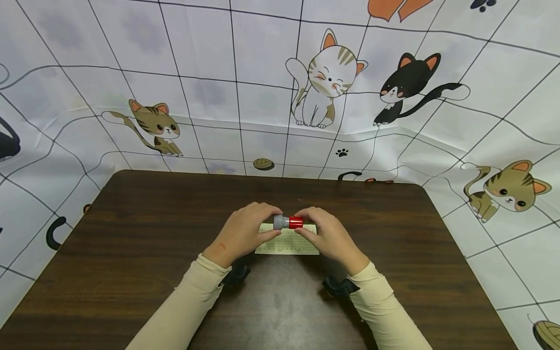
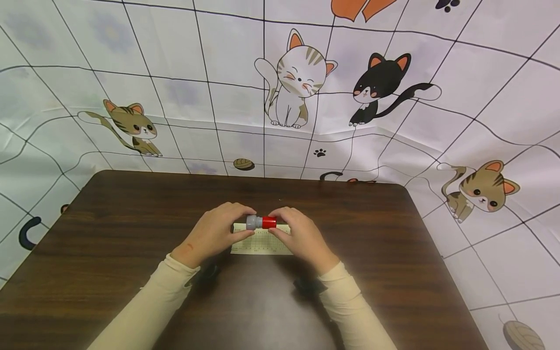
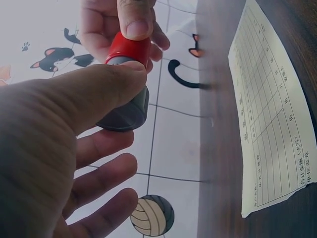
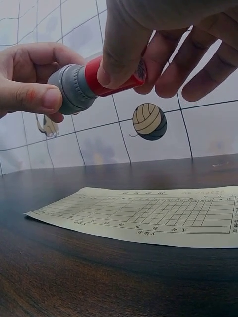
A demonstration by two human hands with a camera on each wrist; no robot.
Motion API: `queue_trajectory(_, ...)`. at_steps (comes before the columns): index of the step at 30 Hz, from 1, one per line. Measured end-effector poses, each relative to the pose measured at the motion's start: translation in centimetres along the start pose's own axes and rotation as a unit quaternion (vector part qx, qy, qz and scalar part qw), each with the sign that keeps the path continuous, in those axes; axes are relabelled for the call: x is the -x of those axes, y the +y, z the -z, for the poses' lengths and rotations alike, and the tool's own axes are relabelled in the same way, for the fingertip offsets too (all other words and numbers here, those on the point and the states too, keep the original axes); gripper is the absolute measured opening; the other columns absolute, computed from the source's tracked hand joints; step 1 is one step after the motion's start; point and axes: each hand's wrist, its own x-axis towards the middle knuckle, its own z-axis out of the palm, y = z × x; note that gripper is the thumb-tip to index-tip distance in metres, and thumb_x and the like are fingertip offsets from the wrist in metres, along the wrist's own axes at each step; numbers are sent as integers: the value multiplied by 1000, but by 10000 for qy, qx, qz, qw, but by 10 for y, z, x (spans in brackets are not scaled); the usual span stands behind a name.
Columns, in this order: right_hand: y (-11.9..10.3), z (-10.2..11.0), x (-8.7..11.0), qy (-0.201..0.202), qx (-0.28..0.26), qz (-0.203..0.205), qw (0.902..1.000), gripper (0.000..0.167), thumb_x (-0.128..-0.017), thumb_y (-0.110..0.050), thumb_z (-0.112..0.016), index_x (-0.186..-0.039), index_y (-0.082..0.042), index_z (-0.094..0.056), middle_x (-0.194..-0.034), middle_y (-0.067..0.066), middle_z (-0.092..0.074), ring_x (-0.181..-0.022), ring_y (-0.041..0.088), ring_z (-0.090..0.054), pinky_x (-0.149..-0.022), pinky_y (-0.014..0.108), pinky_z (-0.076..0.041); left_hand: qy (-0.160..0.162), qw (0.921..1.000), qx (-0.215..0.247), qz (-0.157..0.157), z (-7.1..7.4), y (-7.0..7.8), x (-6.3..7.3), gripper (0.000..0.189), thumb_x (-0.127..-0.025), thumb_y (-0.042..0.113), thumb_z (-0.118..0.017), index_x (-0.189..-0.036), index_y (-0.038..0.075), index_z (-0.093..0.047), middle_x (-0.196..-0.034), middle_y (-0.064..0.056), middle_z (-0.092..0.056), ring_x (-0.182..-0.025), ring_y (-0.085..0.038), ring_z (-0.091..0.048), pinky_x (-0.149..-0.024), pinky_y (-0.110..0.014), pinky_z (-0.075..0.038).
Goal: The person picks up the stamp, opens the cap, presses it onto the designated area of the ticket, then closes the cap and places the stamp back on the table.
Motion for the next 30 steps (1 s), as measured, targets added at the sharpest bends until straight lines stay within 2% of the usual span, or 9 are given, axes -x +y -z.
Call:
queue_trajectory(10,0,1,0,-46,50,-117,9999,29,-91,-16,-82,-118,-12,-71,-110,1,-71,-96,16,-66,-64,28,-49,-10,10000,81,36,-1,0,0,40,-88,29,-86,-122,15,-71,-117,2,-73,-104,-17,-67,-89,-37,-59)
queue_trajectory(18,0,1,-1,-82,107,-150,9998,29,-92,-17,-81,-119,-11,-71,-110,1,-71,-100,18,-68,-67,30,-51,-4,9999,114,-12,-1,0,0,40,-90,28,-84,-124,14,-69,-117,1,-72,-105,-18,-68,-89,-38,-59)
queue_trajectory(22,0,2,-1,-50,133,-136,9998,29,-92,-17,-81,-119,-11,-71,-109,1,-71,-98,22,-69,-67,31,-51,16,9999,108,51,-1,0,0,40,-89,29,-85,-123,15,-69,-116,2,-72,-105,-18,-67,-89,-38,-59)
queue_trajectory(30,-1,4,-1,17,216,-109,9997,30,-91,-15,-82,-118,-11,-71,-107,2,-71,-95,22,-69,-66,31,-50,36,9999,47,152,0,1,-1,40,-88,30,-85,-122,15,-69,-115,1,-71,-103,-18,-67,-88,-39,-59)
